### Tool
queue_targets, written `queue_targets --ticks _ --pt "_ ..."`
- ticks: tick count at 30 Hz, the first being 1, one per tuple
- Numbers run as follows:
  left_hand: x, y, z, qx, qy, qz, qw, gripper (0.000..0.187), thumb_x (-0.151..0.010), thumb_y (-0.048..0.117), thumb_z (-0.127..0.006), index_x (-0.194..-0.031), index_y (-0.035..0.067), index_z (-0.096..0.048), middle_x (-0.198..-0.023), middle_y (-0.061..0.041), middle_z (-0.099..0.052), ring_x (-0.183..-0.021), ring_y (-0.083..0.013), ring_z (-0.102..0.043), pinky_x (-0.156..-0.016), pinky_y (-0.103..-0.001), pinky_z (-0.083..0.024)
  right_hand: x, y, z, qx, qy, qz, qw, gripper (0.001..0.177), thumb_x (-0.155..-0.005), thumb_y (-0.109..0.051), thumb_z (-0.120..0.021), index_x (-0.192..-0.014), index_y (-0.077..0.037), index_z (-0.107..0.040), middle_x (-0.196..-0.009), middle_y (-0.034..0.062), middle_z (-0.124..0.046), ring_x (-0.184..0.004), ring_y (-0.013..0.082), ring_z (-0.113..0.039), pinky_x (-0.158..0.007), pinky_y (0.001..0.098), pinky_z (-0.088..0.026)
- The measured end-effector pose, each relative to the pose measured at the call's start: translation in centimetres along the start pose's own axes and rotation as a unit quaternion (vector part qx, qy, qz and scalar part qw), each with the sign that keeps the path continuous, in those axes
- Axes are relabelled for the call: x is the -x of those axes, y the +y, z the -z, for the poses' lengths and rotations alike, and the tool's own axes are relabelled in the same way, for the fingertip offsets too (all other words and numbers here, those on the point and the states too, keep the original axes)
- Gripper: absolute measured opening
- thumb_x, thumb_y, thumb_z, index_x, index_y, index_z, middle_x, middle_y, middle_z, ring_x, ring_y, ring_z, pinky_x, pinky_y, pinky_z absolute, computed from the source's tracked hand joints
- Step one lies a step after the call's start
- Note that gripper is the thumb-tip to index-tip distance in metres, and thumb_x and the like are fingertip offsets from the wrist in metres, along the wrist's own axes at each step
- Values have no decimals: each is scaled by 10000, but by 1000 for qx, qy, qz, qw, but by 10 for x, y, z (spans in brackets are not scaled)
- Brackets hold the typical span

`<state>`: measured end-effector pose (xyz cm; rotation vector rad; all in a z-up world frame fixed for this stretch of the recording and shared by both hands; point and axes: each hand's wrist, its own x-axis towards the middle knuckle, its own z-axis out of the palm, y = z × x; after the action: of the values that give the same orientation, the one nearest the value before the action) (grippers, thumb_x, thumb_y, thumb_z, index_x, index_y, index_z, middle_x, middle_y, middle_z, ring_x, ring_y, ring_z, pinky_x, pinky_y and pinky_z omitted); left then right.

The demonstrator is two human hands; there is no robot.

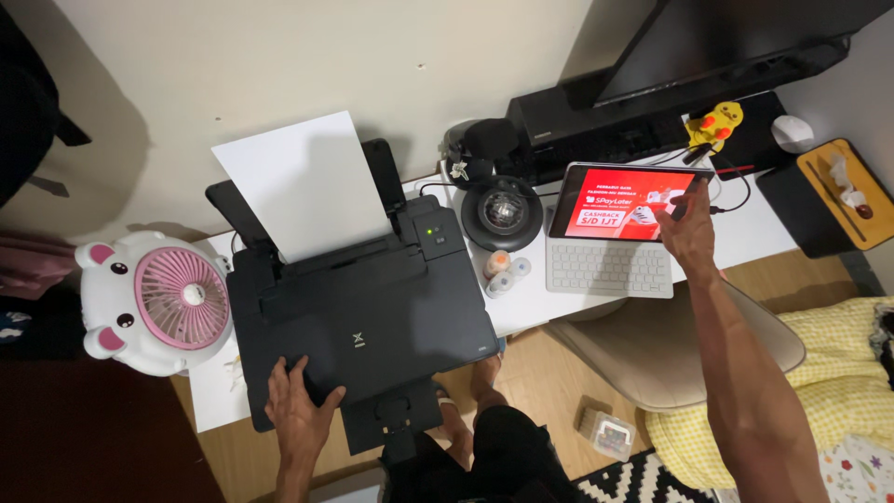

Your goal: The person opens the printer cover, connects a USB cable to a tablet, retrieves a sheet of paper from a drawer, and loads it into the printer. They then interact with the tablet to initiate a print job.

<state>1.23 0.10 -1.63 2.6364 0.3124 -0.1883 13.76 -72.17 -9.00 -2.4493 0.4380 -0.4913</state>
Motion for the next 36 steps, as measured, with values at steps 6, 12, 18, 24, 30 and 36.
queue_targets --ticks 6,12,18,24,30,36 --pt "-1 0 -2 3 22 -9 1000 886 -642 344 -888 -1407 78 -529 -1570 -227 -344 -1453 -394 -342 -1123 -607 -290 29 -75 16 -51 19 -44 998 840 -936 -127 -750 -1617 45 -288 -1229 154 -667 -828 221 -655 -718 341 -536" --pt "1 -4 -3 9 23 -12 1000 866 -661 353 -889 -1402 83 -530 -1575 -223 -343 -1460 -384 -340 -1096 -613 -303 111 -199 33 -124 -25 5 992 622 -972 -21 -644 -1538 45 -397 -1221 155 -673 -682 158 -620 -586 299 -486" --pt "1 -4 -4 -1 29 -7 1000 890 -642 374 -896 -1406 105 -530 -1582 -200 -339 -1465 -374 -327 -1099 -617 -299 209 -312 -5 -205 -157 57 964 252 -921 -3 -635 -1169 -43 -628 -1126 118 -713 -811 178 -694 -671 306 -561" --pt "3 -1 -1 8 19 9 1000 861 -671 295 -917 -1413 110 -522 -1596 -189 -329 -1483 -368 -299 -1120 -627 -268 250 -373 -53 -146 -261 160 941 278 -912 -96 -680 -1179 -26 -648 -1337 186 -619 -1237 390 -565 -1030 493 -460" --pt "10 0 -1 37 50 -17 998 874 -685 282 -911 -1430 94 -496 -1610 -195 -298 -1508 -369 -258 -1139 -630 -243 270 -386 -87 -57 -231 251 939 328 -882 -158 -684 -1178 -24 -633 -1402 237 -518 -1312 450 -467 -1117 552 -356" --pt "11 -2 -2 52 23 -1 998 850 -723 261 -892 -1449 94 -482 -1631 -192 -258 -1527 -369 -211 -1165 -641 -185 275 -376 -95 -58 -231 262 935 261 -924 -136 -653 -1126 29 -638 -1410 279 -518 -1326 484 -459 -1145 572 -327"
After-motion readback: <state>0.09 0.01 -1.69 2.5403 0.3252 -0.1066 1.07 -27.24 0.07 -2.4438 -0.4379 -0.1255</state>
